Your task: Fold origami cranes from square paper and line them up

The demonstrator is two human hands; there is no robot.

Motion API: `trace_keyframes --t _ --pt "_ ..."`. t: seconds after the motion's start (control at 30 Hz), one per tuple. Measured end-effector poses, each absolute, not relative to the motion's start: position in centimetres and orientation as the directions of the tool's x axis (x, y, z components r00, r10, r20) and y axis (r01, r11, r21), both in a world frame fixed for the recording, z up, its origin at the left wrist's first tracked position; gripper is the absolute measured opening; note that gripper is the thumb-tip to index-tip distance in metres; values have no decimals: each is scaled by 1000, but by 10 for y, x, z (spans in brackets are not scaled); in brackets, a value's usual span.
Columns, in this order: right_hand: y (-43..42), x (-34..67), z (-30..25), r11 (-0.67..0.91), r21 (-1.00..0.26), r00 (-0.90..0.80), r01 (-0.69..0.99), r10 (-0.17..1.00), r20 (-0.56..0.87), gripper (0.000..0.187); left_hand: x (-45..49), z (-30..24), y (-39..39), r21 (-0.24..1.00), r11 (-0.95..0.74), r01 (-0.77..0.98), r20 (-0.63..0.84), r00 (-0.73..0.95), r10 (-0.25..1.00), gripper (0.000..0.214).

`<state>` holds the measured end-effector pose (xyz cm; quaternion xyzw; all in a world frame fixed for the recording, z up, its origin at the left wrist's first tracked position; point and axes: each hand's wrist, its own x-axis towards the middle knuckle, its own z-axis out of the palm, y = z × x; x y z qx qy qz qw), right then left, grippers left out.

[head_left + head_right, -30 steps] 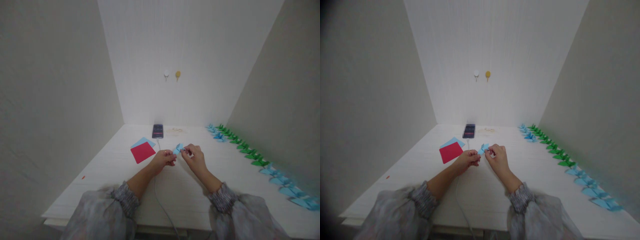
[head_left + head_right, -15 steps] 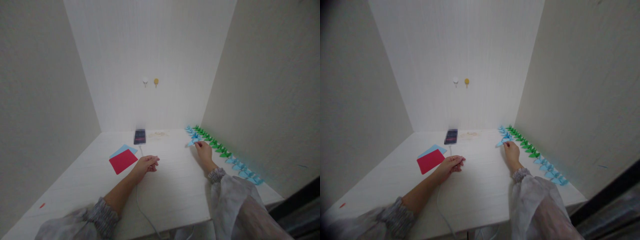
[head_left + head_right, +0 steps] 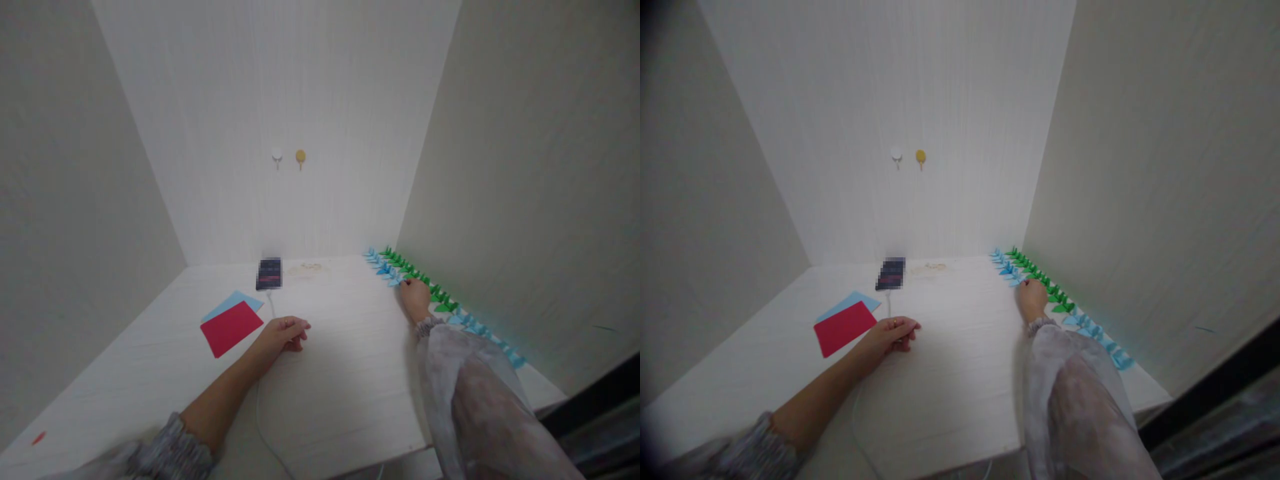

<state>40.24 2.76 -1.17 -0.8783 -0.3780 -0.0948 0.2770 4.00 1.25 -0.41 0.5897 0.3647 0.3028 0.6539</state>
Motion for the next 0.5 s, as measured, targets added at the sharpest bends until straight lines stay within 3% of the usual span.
trace_keyframes --t 0.5 --pt "37 409 -15 -592 -405 715 696 617 328 30 44 -13 20 991 121 49 -127 565 815 29"
